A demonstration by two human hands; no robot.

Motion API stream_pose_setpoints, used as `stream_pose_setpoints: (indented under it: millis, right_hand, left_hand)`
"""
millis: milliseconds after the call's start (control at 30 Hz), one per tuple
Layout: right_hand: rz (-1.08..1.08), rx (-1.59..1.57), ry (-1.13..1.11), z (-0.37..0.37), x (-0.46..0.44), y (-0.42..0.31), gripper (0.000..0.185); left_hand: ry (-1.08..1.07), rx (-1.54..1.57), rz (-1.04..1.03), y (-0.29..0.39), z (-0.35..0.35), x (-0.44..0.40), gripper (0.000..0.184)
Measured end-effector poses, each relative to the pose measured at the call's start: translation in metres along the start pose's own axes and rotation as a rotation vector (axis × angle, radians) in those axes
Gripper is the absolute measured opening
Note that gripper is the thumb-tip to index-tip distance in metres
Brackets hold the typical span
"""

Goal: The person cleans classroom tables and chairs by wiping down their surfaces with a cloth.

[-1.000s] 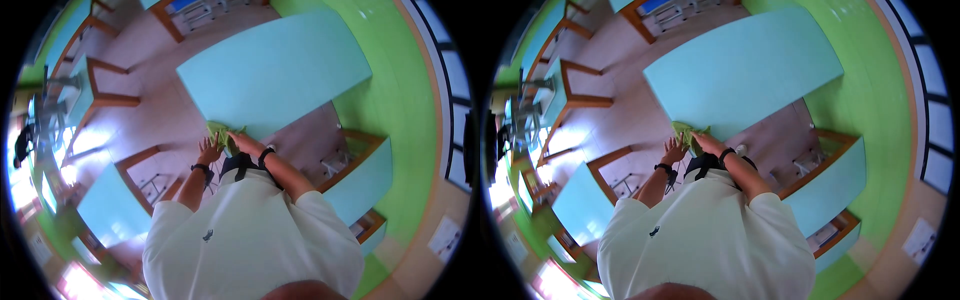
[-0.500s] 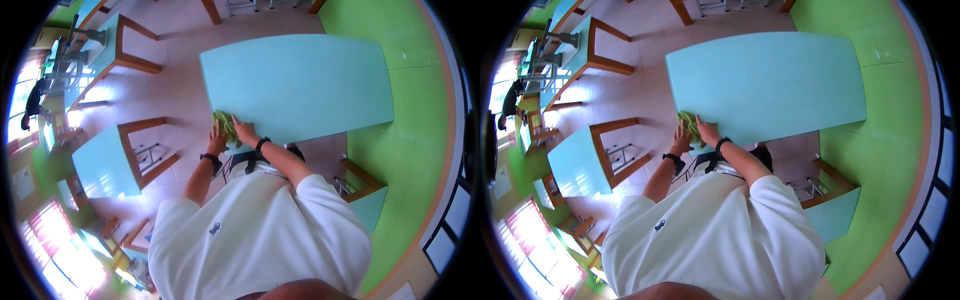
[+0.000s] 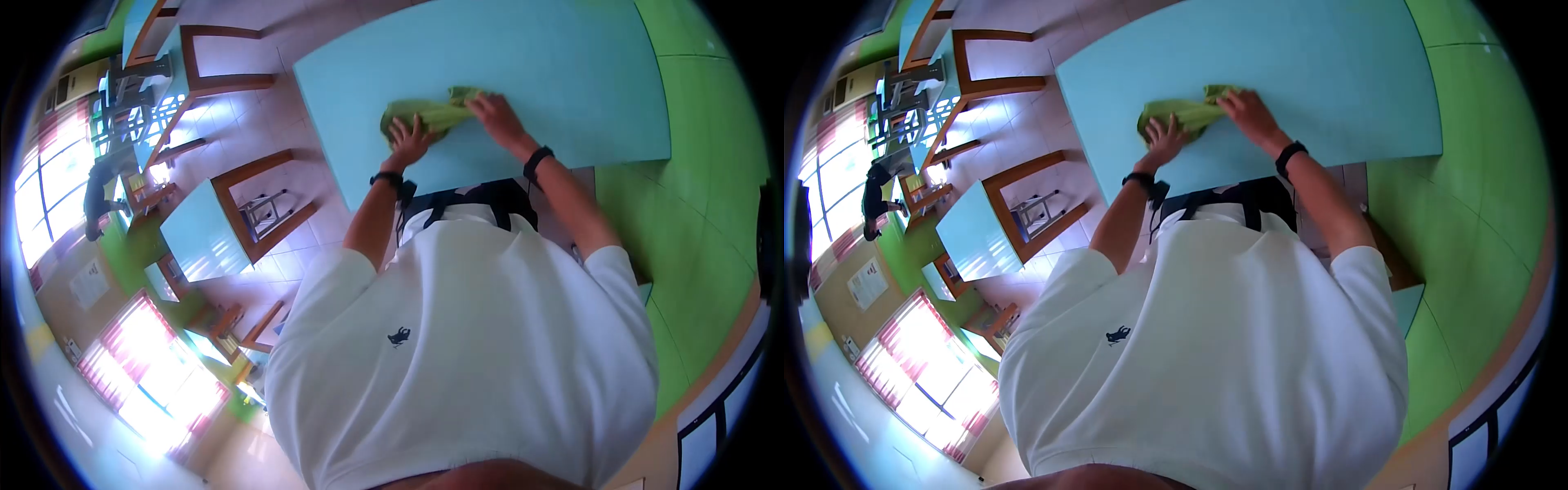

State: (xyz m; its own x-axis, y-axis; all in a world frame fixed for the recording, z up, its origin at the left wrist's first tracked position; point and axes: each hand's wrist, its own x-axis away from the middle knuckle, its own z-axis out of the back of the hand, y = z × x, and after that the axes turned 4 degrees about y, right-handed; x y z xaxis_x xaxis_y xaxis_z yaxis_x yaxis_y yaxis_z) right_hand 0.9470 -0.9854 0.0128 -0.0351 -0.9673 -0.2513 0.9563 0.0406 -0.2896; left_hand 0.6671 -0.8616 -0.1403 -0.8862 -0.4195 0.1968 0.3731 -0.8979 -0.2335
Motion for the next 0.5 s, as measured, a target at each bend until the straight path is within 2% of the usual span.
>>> stream_pose_setpoints:
  millis: [33,67,100,133,233,300,333,367,400,433,467,500]
  right_hand:
    - [-0.004,0.0,-0.01,0.021,-0.007,0.01,0.033]
    - [-0.132,-0.055,0.004,0.04,-0.014,0.021,0.035]
    - [-0.256,-0.106,0.018,0.05,-0.016,0.029,0.037]
    - [-0.249,-0.1,0.005,0.051,-0.014,0.036,0.037]
    - [-0.318,-0.088,0.036,0.053,-0.006,0.044,0.036]
    - [-0.648,-0.192,-0.305,0.05,-0.001,0.041,0.038]
    - [-0.632,-0.183,-0.314,0.038,0.006,0.045,0.038]
    - [-0.806,-0.474,-0.256,0.025,0.01,0.047,0.036]
    - [-0.97,-0.765,-0.192,0.01,0.013,0.052,0.034]
    - [-0.951,-0.755,-0.208,-0.001,0.013,0.059,0.034]
    - [-0.963,-0.745,-0.132,-0.013,0.014,0.064,0.033]
    - [-0.975,-0.736,-0.056,-0.023,0.007,0.065,0.031]
  left_hand:
    - [-0.161,0.45,0.158,0.003,0.03,-0.026,0.065]
    - [-0.265,0.866,0.385,0.005,0.061,-0.052,0.066]
    - [-0.264,0.951,0.393,0.007,0.102,-0.069,0.066]
    - [-0.26,1.036,0.406,0.009,0.125,-0.081,0.066]
    - [-0.271,1.038,0.476,0.012,0.135,-0.105,0.07]
    - [-0.254,1.054,0.534,0.008,0.135,-0.102,0.073]
    - [-0.236,1.065,0.59,0.006,0.136,-0.097,0.078]
    - [-0.226,1.079,0.608,0.001,0.136,-0.087,0.078]
    - [-0.237,1.051,0.52,-0.008,0.136,-0.075,0.084]
    - [-0.251,1.021,0.436,-0.016,0.133,-0.061,0.092]
    - [-0.243,1.033,0.456,-0.023,0.121,-0.051,0.092]
    - [-0.136,1.13,0.36,-0.031,0.102,-0.044,0.094]
